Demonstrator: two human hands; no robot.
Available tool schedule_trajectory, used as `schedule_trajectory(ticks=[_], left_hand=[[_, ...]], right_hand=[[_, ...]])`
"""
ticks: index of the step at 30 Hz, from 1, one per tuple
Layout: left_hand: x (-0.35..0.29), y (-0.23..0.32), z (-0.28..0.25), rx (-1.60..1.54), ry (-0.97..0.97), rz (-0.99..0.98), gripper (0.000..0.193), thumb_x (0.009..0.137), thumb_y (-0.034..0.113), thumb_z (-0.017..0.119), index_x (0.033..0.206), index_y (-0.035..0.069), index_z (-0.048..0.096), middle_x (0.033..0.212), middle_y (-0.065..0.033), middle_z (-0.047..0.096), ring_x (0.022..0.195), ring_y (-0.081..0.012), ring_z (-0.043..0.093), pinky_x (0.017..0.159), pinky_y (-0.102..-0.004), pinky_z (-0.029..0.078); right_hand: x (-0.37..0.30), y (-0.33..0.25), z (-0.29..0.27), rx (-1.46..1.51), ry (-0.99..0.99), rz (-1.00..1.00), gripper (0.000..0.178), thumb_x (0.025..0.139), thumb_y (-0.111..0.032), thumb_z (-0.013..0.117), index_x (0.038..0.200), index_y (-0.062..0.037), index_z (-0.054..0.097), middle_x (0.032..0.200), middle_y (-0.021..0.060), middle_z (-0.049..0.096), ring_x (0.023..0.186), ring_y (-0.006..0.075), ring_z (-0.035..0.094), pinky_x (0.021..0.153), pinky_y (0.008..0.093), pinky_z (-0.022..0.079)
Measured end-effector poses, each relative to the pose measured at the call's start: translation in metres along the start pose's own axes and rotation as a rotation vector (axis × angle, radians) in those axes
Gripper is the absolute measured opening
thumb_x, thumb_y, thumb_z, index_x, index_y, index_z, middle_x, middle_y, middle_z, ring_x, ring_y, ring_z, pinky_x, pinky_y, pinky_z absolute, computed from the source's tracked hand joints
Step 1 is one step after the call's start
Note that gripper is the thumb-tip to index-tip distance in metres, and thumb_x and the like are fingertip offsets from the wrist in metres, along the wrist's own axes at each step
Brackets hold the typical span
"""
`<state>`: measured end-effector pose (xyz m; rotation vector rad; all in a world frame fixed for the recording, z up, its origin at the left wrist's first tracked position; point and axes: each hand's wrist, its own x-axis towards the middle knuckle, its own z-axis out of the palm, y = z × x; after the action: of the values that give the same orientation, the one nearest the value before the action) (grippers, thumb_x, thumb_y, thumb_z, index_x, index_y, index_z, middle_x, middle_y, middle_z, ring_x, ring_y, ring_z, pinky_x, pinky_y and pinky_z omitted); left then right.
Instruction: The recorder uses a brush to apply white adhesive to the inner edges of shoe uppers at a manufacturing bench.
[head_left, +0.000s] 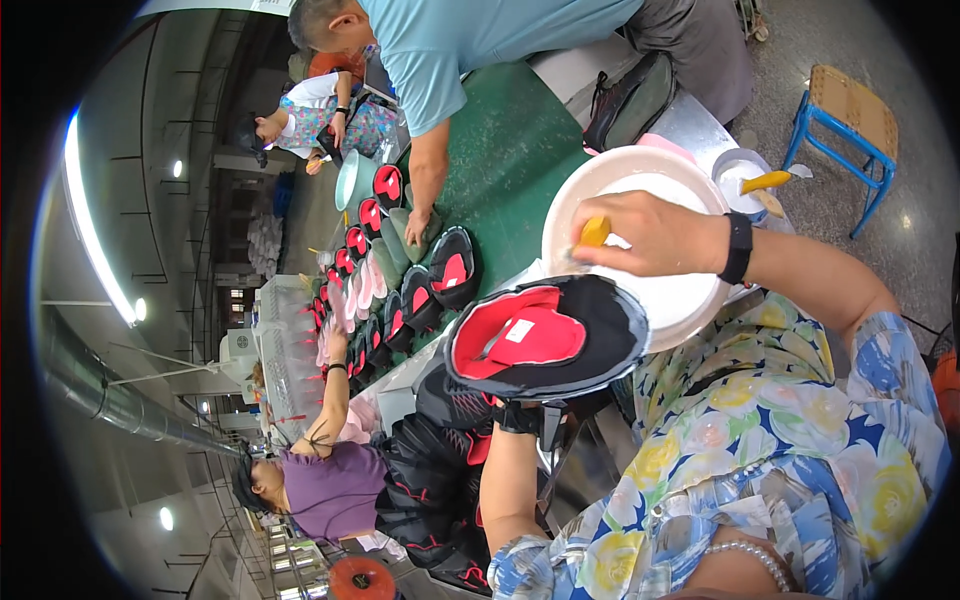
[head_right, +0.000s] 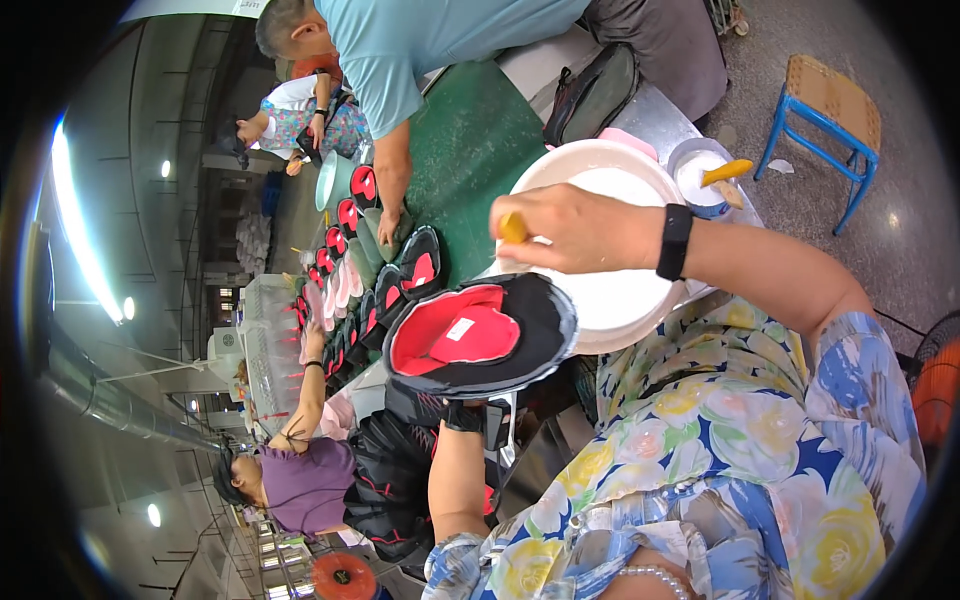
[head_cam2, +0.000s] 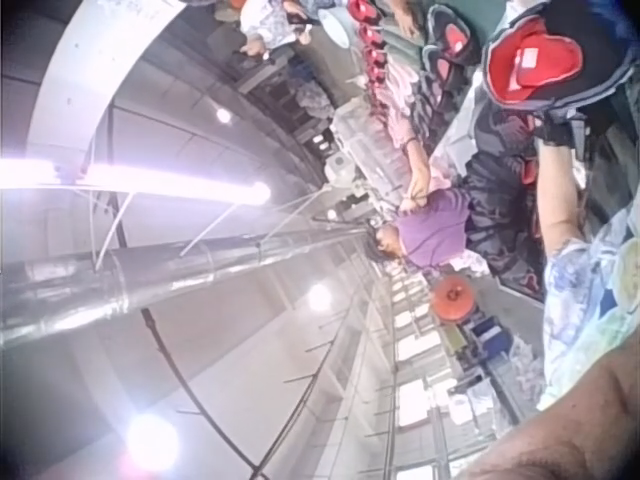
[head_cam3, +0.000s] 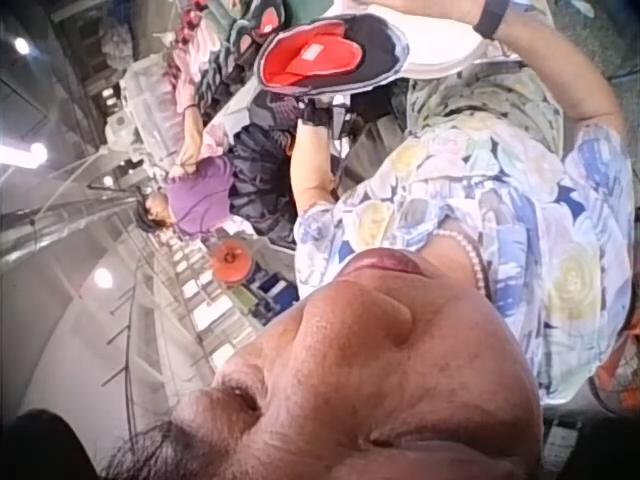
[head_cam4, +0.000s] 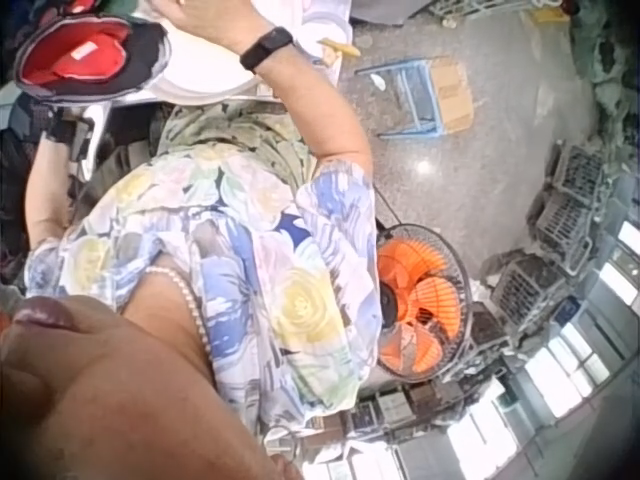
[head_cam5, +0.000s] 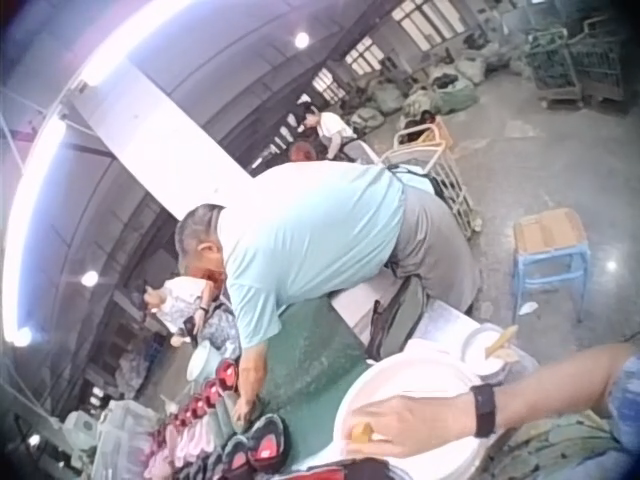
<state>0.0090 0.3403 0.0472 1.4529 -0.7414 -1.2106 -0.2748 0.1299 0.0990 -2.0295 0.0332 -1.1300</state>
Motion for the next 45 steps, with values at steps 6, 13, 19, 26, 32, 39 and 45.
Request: schedule_trajectory(ticks=[6, 13, 19, 26, 32, 39, 45], left_hand=[[-0.003, -0.026, 0.008, -0.045, 0.030, -0.012, 0.048, 0.102, 0.037, 0.049, 0.139, 0.008, 0.052, 0.139, -0.0105, 0.059, 0.127, -0.0267, 0.057, 0.106, -0.0438, 0.049], [-0.016, -0.044, -0.010, -0.136, 0.134, -0.019, 0.047, 0.102, 0.036, 0.050, 0.139, 0.008, 0.053, 0.138, -0.0104, 0.060, 0.127, -0.0266, 0.058, 0.106, -0.0434, 0.049], [-0.021, -0.056, -0.013, -0.188, 0.169, -0.023, 0.046, 0.101, 0.034, 0.050, 0.139, 0.008, 0.053, 0.138, -0.0103, 0.060, 0.126, -0.0266, 0.058, 0.106, -0.0431, 0.049], [-0.028, -0.067, -0.029, -0.286, 0.316, 0.007, 0.045, 0.101, 0.033, 0.051, 0.138, 0.008, 0.053, 0.137, -0.0101, 0.060, 0.126, -0.0265, 0.058, 0.106, -0.0427, 0.049], [-0.018, -0.070, -0.044, -0.385, 0.452, 0.091, 0.044, 0.101, 0.032, 0.052, 0.138, 0.007, 0.053, 0.137, -0.0100, 0.061, 0.126, -0.0264, 0.058, 0.106, -0.0424, 0.049], [0.028, -0.041, -0.100, -0.520, 0.543, 0.152, 0.043, 0.101, 0.030, 0.052, 0.137, 0.007, 0.054, 0.137, -0.0098, 0.061, 0.126, -0.0264, 0.058, 0.106, -0.0420, 0.049], [0.122, -0.118, -0.173, -0.014, 0.359, 0.451, 0.047, 0.090, -0.006, 0.061, 0.133, 0.009, 0.053, 0.134, -0.0087, 0.062, 0.120, -0.0238, 0.062, 0.099, -0.0366, 0.053]], right_hand=[[0.012, -0.005, 0.019, -0.076, -0.264, -0.109, 0.019, 0.094, -0.021, 0.065, 0.098, -0.0036, 0.058, 0.085, 0.0161, 0.065, 0.082, 0.0377, 0.067, 0.072, 0.0431, 0.053], [0.010, -0.014, -0.010, -0.090, -0.308, 0.156, 0.020, 0.095, -0.020, 0.065, 0.098, -0.0027, 0.055, 0.085, 0.0178, 0.066, 0.080, 0.0380, 0.067, 0.072, 0.0436, 0.052], [0.008, -0.009, 0.001, -0.123, -0.162, 0.037, 0.021, 0.094, -0.018, 0.067, 0.094, -0.0028, 0.053, 0.085, 0.0160, 0.066, 0.078, 0.0358, 0.066, 0.070, 0.0416, 0.051], [0.020, -0.021, 0.005, -0.006, -0.001, -0.029, 0.018, 0.096, -0.019, 0.064, 0.096, -0.0024, 0.055, 0.083, 0.0172, 0.067, 0.078, 0.0370, 0.067, 0.067, 0.0430, 0.051], [0.016, -0.008, -0.007, -0.111, -0.065, 0.192, 0.017, 0.093, -0.017, 0.068, 0.094, -0.0008, 0.061, 0.079, 0.0150, 0.065, 0.070, 0.0302, 0.065, 0.066, 0.0385, 0.050], [-0.017, -0.015, -0.030, -0.073, 0.105, 0.443, 0.014, 0.090, -0.010, 0.069, 0.097, -0.0003, 0.062, 0.089, 0.0115, 0.068, 0.079, 0.0199, 0.065, 0.074, 0.0313, 0.051], [-0.046, -0.011, -0.025, 0.085, 0.042, 0.704, 0.010, 0.093, -0.006, 0.066, 0.099, 0.0006, 0.060, 0.092, 0.0069, 0.064, 0.084, 0.0132, 0.064, 0.077, 0.0265, 0.051]])
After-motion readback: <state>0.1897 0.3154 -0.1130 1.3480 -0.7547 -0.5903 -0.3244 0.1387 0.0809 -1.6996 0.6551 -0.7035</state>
